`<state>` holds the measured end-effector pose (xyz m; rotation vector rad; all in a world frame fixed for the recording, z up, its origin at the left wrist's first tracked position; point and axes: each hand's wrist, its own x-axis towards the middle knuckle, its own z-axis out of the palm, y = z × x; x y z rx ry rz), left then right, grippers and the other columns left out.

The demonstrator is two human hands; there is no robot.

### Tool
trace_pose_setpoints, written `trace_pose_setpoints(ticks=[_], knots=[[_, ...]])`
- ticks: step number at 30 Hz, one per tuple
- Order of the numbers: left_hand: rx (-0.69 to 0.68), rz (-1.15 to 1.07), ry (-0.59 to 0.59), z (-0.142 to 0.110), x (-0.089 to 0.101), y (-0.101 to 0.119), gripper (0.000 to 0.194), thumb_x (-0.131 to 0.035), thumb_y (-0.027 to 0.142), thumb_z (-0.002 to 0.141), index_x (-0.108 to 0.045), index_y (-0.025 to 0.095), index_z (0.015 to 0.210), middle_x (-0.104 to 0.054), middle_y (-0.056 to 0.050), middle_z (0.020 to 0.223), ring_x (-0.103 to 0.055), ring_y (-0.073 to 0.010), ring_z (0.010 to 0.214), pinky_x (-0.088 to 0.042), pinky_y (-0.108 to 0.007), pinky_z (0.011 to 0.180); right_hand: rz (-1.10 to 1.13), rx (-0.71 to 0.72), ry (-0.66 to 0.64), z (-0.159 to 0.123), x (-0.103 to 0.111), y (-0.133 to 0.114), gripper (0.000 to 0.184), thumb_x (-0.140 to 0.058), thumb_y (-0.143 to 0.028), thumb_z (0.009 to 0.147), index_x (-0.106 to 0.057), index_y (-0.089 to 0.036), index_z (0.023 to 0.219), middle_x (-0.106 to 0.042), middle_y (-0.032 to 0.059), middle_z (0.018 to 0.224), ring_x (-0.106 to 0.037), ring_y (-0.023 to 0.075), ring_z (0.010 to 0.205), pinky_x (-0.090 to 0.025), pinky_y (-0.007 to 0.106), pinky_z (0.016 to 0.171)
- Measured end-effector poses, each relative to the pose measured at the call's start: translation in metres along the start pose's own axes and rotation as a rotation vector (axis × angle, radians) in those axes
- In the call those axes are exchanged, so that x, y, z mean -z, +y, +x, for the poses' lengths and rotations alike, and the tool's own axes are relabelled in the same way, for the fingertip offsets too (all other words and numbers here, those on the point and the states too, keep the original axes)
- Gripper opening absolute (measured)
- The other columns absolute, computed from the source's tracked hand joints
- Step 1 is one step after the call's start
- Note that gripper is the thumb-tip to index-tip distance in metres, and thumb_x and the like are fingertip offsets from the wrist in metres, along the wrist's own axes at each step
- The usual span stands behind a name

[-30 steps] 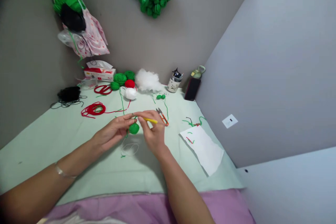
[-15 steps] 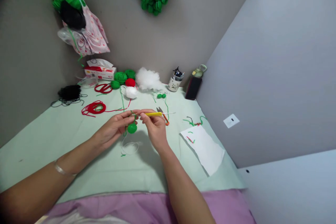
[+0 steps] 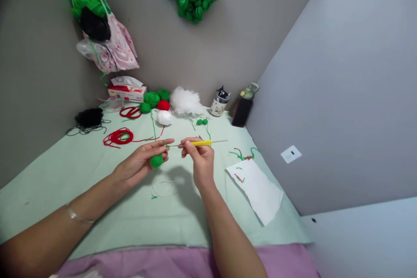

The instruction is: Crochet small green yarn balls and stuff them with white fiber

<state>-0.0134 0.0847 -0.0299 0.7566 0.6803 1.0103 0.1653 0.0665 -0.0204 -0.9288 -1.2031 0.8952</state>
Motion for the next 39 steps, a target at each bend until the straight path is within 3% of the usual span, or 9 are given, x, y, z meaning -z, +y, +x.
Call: trace_pose_setpoints(ticks=[7, 11, 13, 16, 20, 26, 31, 35, 39], knots=[[-0.025, -0.021, 0.027, -0.001, -0.004, -0.007, 0.018, -0.088, 0.024, 0.075, -0.077, 0.015, 0.085, -0.068, -0.001, 0.075, -0.061, -0.0098, 0.068, -0.045, -0.019, 0.063, -0.048, -0.025, -0.120, -0.004, -0.013, 0.007, 0.020, -0.071, -0.038, 0.089, -0.078, -0.019, 0.087, -0.070, 0.0045, 0.087, -0.057, 0.0124, 0.063, -0.049, 0.028, 0.058], [-0.014, -0.084, 0.046, 0.003, -0.003, -0.001, 0.018, -0.090, 0.022, 0.074, -0.074, 0.014, 0.078, -0.067, -0.001, 0.074, -0.062, -0.0093, 0.066, -0.049, -0.017, 0.062, -0.615, -0.001, -0.288, 0.012, 0.008, 0.005, 0.026, -0.065, -0.027, 0.093, -0.071, -0.023, 0.118, -0.072, 0.0042, 0.101, -0.066, 0.0150, 0.082, -0.055, 0.027, 0.074], [-0.011, -0.123, 0.069, 0.006, 0.000, 0.006, 0.016, -0.088, 0.018, 0.076, -0.074, 0.013, 0.079, -0.068, -0.001, 0.074, -0.063, -0.0091, 0.065, -0.052, -0.017, 0.065, -1.002, -0.020, -0.193, 0.024, 0.026, 0.006, 0.030, -0.062, -0.021, 0.094, -0.067, -0.024, 0.124, -0.071, 0.0052, 0.107, -0.066, 0.0168, 0.093, -0.054, 0.030, 0.086], [-0.005, -0.189, 0.112, 0.008, 0.002, 0.016, 0.011, -0.084, 0.010, 0.078, -0.073, 0.013, 0.081, -0.067, 0.000, 0.073, -0.065, -0.0099, 0.064, -0.059, -0.020, 0.070, -1.187, -0.075, -0.071, 0.037, 0.048, 0.014, 0.028, -0.056, -0.020, 0.097, -0.066, -0.017, 0.123, -0.067, 0.0154, 0.116, -0.060, 0.0274, 0.110, -0.049, 0.040, 0.092], [-0.018, -0.264, 0.152, 0.009, 0.005, 0.028, 0.010, -0.075, 0.004, 0.085, -0.072, 0.013, 0.080, -0.066, -0.001, 0.070, -0.067, -0.0111, 0.064, -0.063, -0.023, 0.071, -1.314, -0.187, -0.075, 0.043, 0.060, 0.030, 0.018, -0.058, -0.015, 0.094, -0.072, -0.014, 0.105, -0.067, 0.0170, 0.109, -0.062, 0.0285, 0.105, -0.047, 0.035, 0.085], [-0.060, -0.334, 0.158, 0.011, 0.015, 0.035, 0.013, -0.068, 0.002, 0.089, -0.073, 0.012, 0.081, -0.066, -0.002, 0.074, -0.068, -0.0117, 0.068, -0.065, -0.025, 0.072, -1.274, -0.252, -0.063, 0.048, 0.060, 0.035, 0.024, -0.049, -0.008, 0.094, -0.072, -0.015, 0.094, -0.068, 0.0167, 0.103, -0.064, 0.0263, 0.100, -0.042, 0.031, 0.079], [-0.065, -0.356, 0.158, 0.012, 0.015, 0.037, 0.014, -0.067, 0.003, 0.090, -0.074, 0.012, 0.082, -0.066, -0.002, 0.073, -0.069, -0.0121, 0.068, -0.065, -0.026, 0.072, -1.019, -0.272, -0.006, 0.054, 0.058, 0.031, 0.024, -0.044, -0.013, 0.091, -0.067, -0.018, 0.087, -0.066, 0.0080, 0.082, -0.060, 0.0209, 0.078, -0.039, 0.030, 0.072], [-0.061, -0.371, 0.154, 0.011, 0.015, 0.038, 0.017, -0.064, 0.003, 0.092, -0.074, 0.011, 0.080, -0.066, -0.003, 0.072, -0.069, -0.0129, 0.068, -0.065, -0.027, 0.070, -0.683, -0.305, -0.048, 0.052, 0.049, 0.026, 0.023, -0.036, -0.022, 0.087, -0.058, -0.020, 0.081, -0.046, -0.0031, 0.060, -0.044, 0.0154, 0.055, -0.036, 0.027, 0.057], [-0.066, -0.387, 0.164, 0.013, 0.018, 0.040, 0.022, -0.059, 0.006, 0.097, -0.073, 0.011, 0.081, -0.066, -0.004, 0.073, -0.068, -0.0126, 0.068, -0.066, -0.028, 0.073, -0.397, -0.347, -0.110, 0.042, 0.033, 0.015, 0.031, -0.037, -0.041, 0.091, -0.059, -0.019, 0.096, -0.031, -0.0086, 0.060, -0.026, 0.0107, 0.047, -0.025, 0.024, 0.047]])
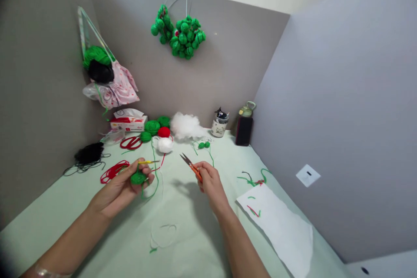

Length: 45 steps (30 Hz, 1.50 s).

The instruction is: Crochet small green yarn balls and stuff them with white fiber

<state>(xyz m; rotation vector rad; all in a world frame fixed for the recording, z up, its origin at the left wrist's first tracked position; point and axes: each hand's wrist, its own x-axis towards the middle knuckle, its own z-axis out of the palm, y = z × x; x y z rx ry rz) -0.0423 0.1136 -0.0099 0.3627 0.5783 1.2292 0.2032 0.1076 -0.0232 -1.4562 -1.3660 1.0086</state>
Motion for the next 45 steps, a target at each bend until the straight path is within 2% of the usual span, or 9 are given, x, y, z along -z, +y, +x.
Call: trace_pose_setpoints(ticks=[3, 8, 13, 16, 20, 27, 35, 40, 45], knots=[[-0.006, -0.004, 0.014, 0.002, 0.001, 0.001, 0.024, -0.056, 0.007, 0.099, -0.073, 0.011, 0.082, -0.066, -0.003, 0.074, -0.068, -0.0115, 0.069, -0.067, -0.034, 0.081, 0.198, -0.025, -0.127, -0.008, -0.010, -0.009, 0.044, -0.054, -0.058, 0.089, -0.064, -0.017, 0.102, -0.029, -0.0100, 0.060, -0.021, 0.0081, 0.049, -0.019, 0.024, 0.048], [-0.008, 0.008, 0.033, 0.003, 0.001, 0.001, 0.022, -0.058, 0.008, 0.099, -0.073, 0.012, 0.083, -0.066, -0.002, 0.075, -0.069, -0.0121, 0.072, -0.066, -0.039, 0.086, 0.332, -0.094, -0.213, -0.013, -0.023, -0.009, 0.043, -0.081, -0.051, 0.072, -0.073, -0.016, 0.095, -0.039, -0.0090, 0.058, -0.022, 0.0056, 0.048, -0.016, 0.024, 0.046], [-0.002, 0.000, 0.052, 0.002, 0.000, 0.001, 0.029, -0.052, 0.009, 0.102, -0.071, 0.013, 0.080, -0.068, -0.002, 0.074, -0.071, -0.0128, 0.073, -0.066, -0.043, 0.088, 0.345, -0.084, -0.228, -0.014, -0.026, -0.004, 0.042, -0.083, -0.048, 0.070, -0.075, -0.017, 0.098, -0.048, -0.0076, 0.060, -0.025, 0.0050, 0.048, -0.018, 0.024, 0.046], [0.003, -0.007, 0.070, 0.002, -0.001, 0.001, 0.034, -0.048, 0.008, 0.103, -0.070, 0.012, 0.079, -0.070, -0.002, 0.073, -0.073, -0.0143, 0.074, -0.067, -0.045, 0.085, 0.302, -0.076, -0.258, -0.016, -0.028, -0.006, 0.042, -0.087, -0.042, 0.065, -0.076, -0.017, 0.097, -0.061, -0.0028, 0.072, -0.036, 0.0062, 0.054, -0.025, 0.023, 0.050], [0.004, -0.006, 0.058, 0.002, -0.001, -0.002, 0.032, -0.048, 0.007, 0.103, -0.072, 0.012, 0.082, -0.071, -0.003, 0.072, -0.076, -0.0171, 0.080, -0.067, -0.040, 0.082, 0.233, -0.050, -0.254, -0.019, -0.034, -0.008, 0.043, -0.087, -0.043, 0.066, -0.076, -0.015, 0.096, -0.062, -0.0008, 0.072, -0.047, 0.0103, 0.064, -0.035, 0.024, 0.060], [0.029, 0.008, 0.030, -0.003, -0.003, -0.006, 0.031, -0.051, 0.006, 0.101, -0.071, 0.012, 0.078, -0.069, -0.002, 0.071, -0.075, -0.0162, 0.081, -0.066, -0.041, 0.090, 0.130, 0.017, -0.319, -0.022, -0.040, -0.006, 0.044, -0.080, -0.050, 0.073, -0.078, -0.012, 0.095, -0.056, -0.0003, 0.070, -0.040, 0.0107, 0.064, -0.031, 0.026, 0.059], [0.028, 0.022, 0.010, -0.001, 0.003, -0.007, 0.029, -0.052, 0.007, 0.102, -0.071, 0.012, 0.080, -0.071, -0.003, 0.073, -0.073, -0.0167, 0.088, -0.057, -0.057, 0.104, 0.099, 0.056, -0.347, -0.027, -0.038, -0.005, 0.037, -0.076, -0.049, 0.078, -0.079, -0.013, 0.088, -0.049, -0.0029, 0.062, -0.033, 0.0087, 0.058, -0.026, 0.026, 0.054], [0.017, 0.001, 0.017, 0.002, 0.008, -0.004, 0.025, -0.059, 0.011, 0.100, -0.071, 0.013, 0.078, -0.071, -0.001, 0.072, -0.072, -0.0151, 0.088, -0.053, -0.054, 0.109, 0.047, 0.059, -0.339, -0.024, -0.026, -0.008, 0.039, -0.076, -0.050, 0.078, -0.078, -0.014, 0.090, -0.047, -0.0039, 0.060, -0.032, 0.0084, 0.055, -0.025, 0.026, 0.053], [0.014, 0.001, 0.007, 0.001, 0.008, -0.003, 0.016, -0.069, 0.012, 0.094, -0.071, 0.014, 0.078, -0.072, 0.000, 0.073, -0.073, -0.0159, 0.087, -0.056, -0.047, 0.105, 0.035, 0.040, -0.243, -0.019, -0.017, -0.006, 0.041, -0.078, -0.050, 0.075, -0.078, -0.015, 0.095, -0.049, -0.0041, 0.062, -0.034, 0.0090, 0.056, -0.026, 0.026, 0.052]])
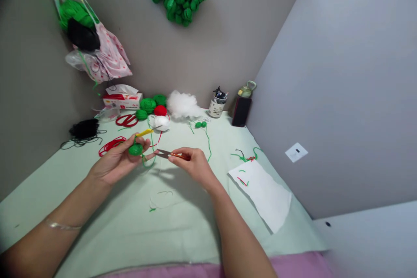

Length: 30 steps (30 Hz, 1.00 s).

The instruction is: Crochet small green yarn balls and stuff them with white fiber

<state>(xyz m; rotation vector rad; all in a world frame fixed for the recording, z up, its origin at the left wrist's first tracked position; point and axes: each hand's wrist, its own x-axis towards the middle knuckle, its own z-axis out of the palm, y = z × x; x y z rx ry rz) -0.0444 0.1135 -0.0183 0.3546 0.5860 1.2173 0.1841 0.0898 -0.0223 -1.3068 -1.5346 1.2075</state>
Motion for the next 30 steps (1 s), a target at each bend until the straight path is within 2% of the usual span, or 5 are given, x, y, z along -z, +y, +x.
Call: trace_pose_setpoints(ticks=[5, 10, 20, 25, 30], knots=[[0.011, 0.016, 0.008, -0.003, -0.005, -0.003, 0.018, -0.067, 0.011, 0.094, -0.071, 0.014, 0.077, -0.071, -0.001, 0.072, -0.074, -0.0165, 0.086, -0.060, -0.040, 0.097, -0.013, 0.003, -0.037, 0.002, -0.009, 0.006, 0.041, -0.078, -0.049, 0.075, -0.078, -0.013, 0.096, -0.051, -0.0033, 0.063, -0.035, 0.0092, 0.057, -0.026, 0.026, 0.053], [0.025, 0.026, 0.004, -0.005, -0.006, -0.008, 0.023, -0.058, 0.010, 0.099, -0.070, 0.013, 0.080, -0.071, -0.001, 0.072, -0.074, -0.0168, 0.085, -0.061, -0.042, 0.096, -0.006, 0.040, -0.097, 0.000, -0.021, 0.005, 0.042, -0.076, -0.048, 0.077, -0.080, -0.012, 0.099, -0.049, -0.0038, 0.062, -0.032, 0.0091, 0.058, -0.025, 0.027, 0.055], [0.071, 0.057, 0.016, -0.005, -0.006, -0.005, 0.022, -0.061, 0.008, 0.097, -0.071, 0.014, 0.079, -0.071, -0.001, 0.071, -0.075, -0.0179, 0.088, -0.058, -0.044, 0.102, 0.014, 0.078, -0.198, -0.004, -0.016, 0.003, 0.037, -0.075, -0.047, 0.081, -0.078, -0.013, 0.096, -0.052, -0.0032, 0.065, -0.035, 0.0089, 0.060, -0.027, 0.025, 0.056], [0.067, 0.049, 0.056, -0.006, -0.010, -0.004, 0.021, -0.064, 0.009, 0.095, -0.070, 0.016, 0.077, -0.070, 0.001, 0.068, -0.076, -0.0181, 0.089, -0.058, -0.043, 0.102, 0.017, 0.080, -0.162, -0.002, -0.018, 0.005, 0.039, -0.075, -0.049, 0.082, -0.078, -0.014, 0.099, -0.055, -0.0022, 0.067, -0.035, 0.0088, 0.059, -0.029, 0.025, 0.054], [0.085, 0.058, 0.085, -0.009, -0.015, -0.007, 0.027, -0.058, 0.008, 0.099, -0.070, 0.015, 0.076, -0.070, 0.000, 0.067, -0.076, -0.0182, 0.086, -0.061, -0.043, 0.096, -0.017, 0.080, -0.148, -0.001, -0.017, 0.007, 0.041, -0.073, -0.051, 0.083, -0.080, -0.015, 0.100, -0.046, -0.0047, 0.060, -0.034, 0.0093, 0.057, -0.027, 0.025, 0.054]])
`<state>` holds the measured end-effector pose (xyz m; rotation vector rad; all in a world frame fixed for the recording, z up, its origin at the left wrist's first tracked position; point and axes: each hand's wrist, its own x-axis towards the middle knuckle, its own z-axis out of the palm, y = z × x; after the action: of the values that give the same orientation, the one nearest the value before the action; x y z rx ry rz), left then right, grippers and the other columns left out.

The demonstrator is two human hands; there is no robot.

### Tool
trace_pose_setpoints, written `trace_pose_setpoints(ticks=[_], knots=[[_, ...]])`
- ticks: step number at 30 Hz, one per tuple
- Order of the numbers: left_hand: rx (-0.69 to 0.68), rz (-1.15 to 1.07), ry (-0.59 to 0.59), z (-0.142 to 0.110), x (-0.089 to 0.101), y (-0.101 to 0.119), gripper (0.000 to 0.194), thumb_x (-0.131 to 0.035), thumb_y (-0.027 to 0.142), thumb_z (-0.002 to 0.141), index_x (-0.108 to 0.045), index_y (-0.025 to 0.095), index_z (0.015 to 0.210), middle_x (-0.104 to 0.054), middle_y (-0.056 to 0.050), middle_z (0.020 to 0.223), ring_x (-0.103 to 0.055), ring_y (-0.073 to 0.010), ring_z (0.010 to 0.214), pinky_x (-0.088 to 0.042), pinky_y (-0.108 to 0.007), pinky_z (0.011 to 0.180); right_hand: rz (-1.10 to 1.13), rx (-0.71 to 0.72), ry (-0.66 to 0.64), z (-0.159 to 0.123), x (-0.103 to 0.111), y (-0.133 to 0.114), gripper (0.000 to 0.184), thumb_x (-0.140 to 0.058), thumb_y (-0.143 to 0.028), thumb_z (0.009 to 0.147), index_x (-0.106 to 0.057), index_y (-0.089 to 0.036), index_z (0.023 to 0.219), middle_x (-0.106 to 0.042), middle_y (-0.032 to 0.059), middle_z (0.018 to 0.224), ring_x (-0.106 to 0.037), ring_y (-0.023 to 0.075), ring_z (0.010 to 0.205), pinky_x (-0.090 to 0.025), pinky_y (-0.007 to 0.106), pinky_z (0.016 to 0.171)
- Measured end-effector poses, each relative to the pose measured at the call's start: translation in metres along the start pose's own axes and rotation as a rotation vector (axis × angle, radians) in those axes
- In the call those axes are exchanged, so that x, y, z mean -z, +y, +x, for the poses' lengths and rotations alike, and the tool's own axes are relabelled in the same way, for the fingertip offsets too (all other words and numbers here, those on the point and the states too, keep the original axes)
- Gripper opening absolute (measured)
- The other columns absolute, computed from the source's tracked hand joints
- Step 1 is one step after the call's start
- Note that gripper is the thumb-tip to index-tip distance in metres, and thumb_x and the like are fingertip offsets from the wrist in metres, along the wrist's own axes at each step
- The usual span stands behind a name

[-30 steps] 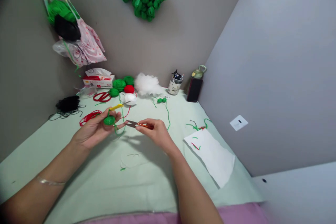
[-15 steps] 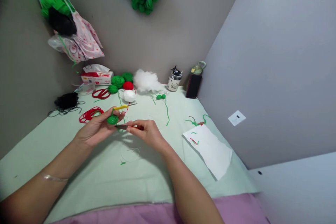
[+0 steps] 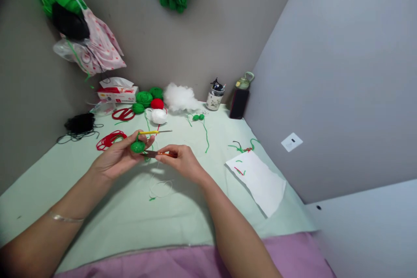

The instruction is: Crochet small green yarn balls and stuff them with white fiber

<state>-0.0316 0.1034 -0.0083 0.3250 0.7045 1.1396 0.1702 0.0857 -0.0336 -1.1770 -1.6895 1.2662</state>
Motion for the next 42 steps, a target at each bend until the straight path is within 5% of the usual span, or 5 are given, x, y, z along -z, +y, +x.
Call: trace_pose_setpoints(ticks=[13, 19, 25, 31, 42], knots=[[-0.051, -0.020, -0.050, 0.002, 0.005, 0.002, 0.025, -0.061, 0.013, 0.099, -0.068, 0.015, 0.074, -0.069, 0.002, 0.068, -0.074, -0.0170, 0.089, -0.051, -0.057, 0.110, -0.108, 0.004, -0.215, -0.008, 0.019, -0.006, 0.038, -0.070, -0.052, 0.087, -0.078, -0.017, 0.100, -0.057, -0.0023, 0.068, -0.047, 0.0118, 0.063, -0.040, 0.026, 0.062], [-0.047, 0.120, -0.111, 0.007, 0.009, -0.015, 0.012, -0.070, 0.009, 0.090, -0.072, 0.013, 0.078, -0.069, 0.000, 0.070, -0.070, -0.0123, 0.071, -0.061, -0.030, 0.085, -0.155, 0.245, 0.109, -0.007, 0.015, -0.008, 0.069, -0.075, -0.044, 0.086, -0.050, -0.029, 0.149, -0.060, 0.0129, 0.139, -0.061, 0.0240, 0.120, -0.052, 0.040, 0.098], [-0.013, 0.345, -0.190, 0.005, 0.011, -0.038, 0.017, -0.083, 0.015, 0.078, -0.075, 0.014, 0.092, -0.068, 0.000, 0.075, -0.058, -0.0084, 0.058, -0.055, -0.023, 0.065, -0.477, 0.528, 0.311, -0.002, 0.006, 0.005, 0.036, -0.044, -0.029, 0.104, -0.066, -0.025, 0.133, -0.068, 0.0124, 0.127, -0.063, 0.0227, 0.118, -0.049, 0.040, 0.103], [-0.128, 0.584, -0.164, 0.002, 0.011, -0.037, 0.018, -0.085, 0.025, 0.076, -0.078, 0.016, 0.090, -0.071, -0.002, 0.072, -0.061, -0.0127, 0.065, -0.046, -0.023, 0.066, -0.594, 0.355, 0.835, 0.003, 0.043, 0.014, 0.039, -0.036, -0.028, 0.103, -0.067, -0.019, 0.126, -0.075, 0.0116, 0.100, -0.065, 0.0259, 0.099, -0.046, 0.046, 0.100], [-0.492, 0.876, -0.108, 0.001, 0.011, -0.035, 0.013, -0.080, 0.017, 0.077, -0.081, 0.023, 0.088, -0.072, -0.002, 0.085, -0.061, -0.0210, 0.087, -0.042, -0.025, 0.081, 0.112, -0.081, -0.092, -0.004, 0.001, -0.003, 0.040, -0.067, -0.056, 0.086, -0.069, -0.016, 0.085, -0.050, -0.0062, 0.053, -0.038, 0.0091, 0.049, -0.029, 0.024, 0.051]])
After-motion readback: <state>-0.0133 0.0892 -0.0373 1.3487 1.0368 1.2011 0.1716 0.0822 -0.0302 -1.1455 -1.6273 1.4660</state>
